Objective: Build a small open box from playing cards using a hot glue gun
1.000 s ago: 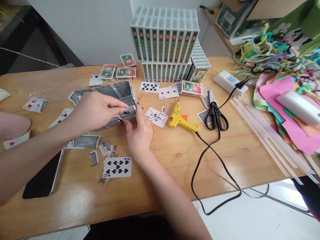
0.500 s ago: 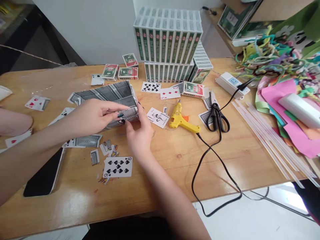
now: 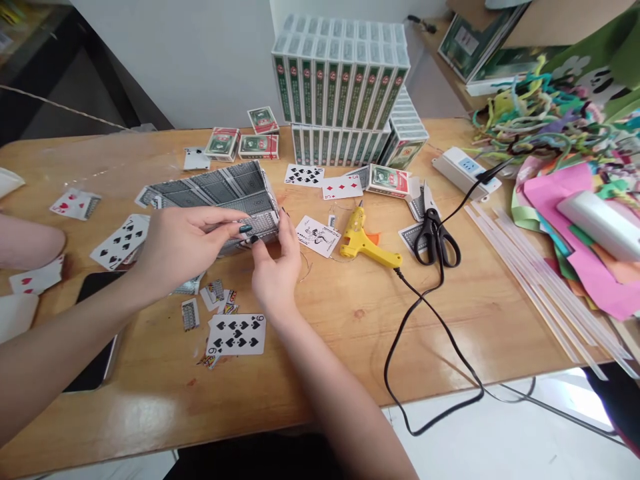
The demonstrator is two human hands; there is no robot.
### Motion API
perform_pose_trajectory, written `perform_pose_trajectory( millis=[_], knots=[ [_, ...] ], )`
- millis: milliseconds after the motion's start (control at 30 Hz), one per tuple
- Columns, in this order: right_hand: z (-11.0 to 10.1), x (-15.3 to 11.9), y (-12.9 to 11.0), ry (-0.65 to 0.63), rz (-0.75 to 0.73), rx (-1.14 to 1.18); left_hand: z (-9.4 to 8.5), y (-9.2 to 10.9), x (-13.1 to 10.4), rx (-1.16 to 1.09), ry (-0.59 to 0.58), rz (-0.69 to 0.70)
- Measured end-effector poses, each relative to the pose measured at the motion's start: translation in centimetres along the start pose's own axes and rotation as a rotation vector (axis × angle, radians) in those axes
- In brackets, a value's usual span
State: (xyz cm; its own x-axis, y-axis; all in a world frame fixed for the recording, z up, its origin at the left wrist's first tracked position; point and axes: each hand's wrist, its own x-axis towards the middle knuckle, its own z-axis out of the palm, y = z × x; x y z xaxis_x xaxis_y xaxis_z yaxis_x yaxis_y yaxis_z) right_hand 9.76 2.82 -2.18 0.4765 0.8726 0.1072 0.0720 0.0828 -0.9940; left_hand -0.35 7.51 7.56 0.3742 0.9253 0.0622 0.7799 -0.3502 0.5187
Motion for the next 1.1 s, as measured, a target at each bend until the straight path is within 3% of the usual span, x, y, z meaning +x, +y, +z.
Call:
perform_pose_trajectory(
  millis=[233,400,633,800,1100],
  knots=[
    [0.3,-0.3,-0.1,0.018,0.040,0.019,1.2,-0.8,-0.4,-0.025,0.048,-0.015],
    [0.3,-0.4,0.2,0.013,-0.022,-0.069,1.7,-0.7,-0.8,-0.021,0.079,-0.023],
    [-0.7,0.1,0.4,-0.039,-0.052,-0.067,1.3,-0.2,-0.8,0.101,0.097,0.117],
    [-0.8,0.3,0.7,-0.028,-0.011,-0.069,1.3,0.5,-1.3,0.308,0.027,0.230],
    [-0.8,0.3,0.8,-0.011,0.030,-0.044,1.4,2.8,-0.6,0.511,-0.079,0.256]
  ],
)
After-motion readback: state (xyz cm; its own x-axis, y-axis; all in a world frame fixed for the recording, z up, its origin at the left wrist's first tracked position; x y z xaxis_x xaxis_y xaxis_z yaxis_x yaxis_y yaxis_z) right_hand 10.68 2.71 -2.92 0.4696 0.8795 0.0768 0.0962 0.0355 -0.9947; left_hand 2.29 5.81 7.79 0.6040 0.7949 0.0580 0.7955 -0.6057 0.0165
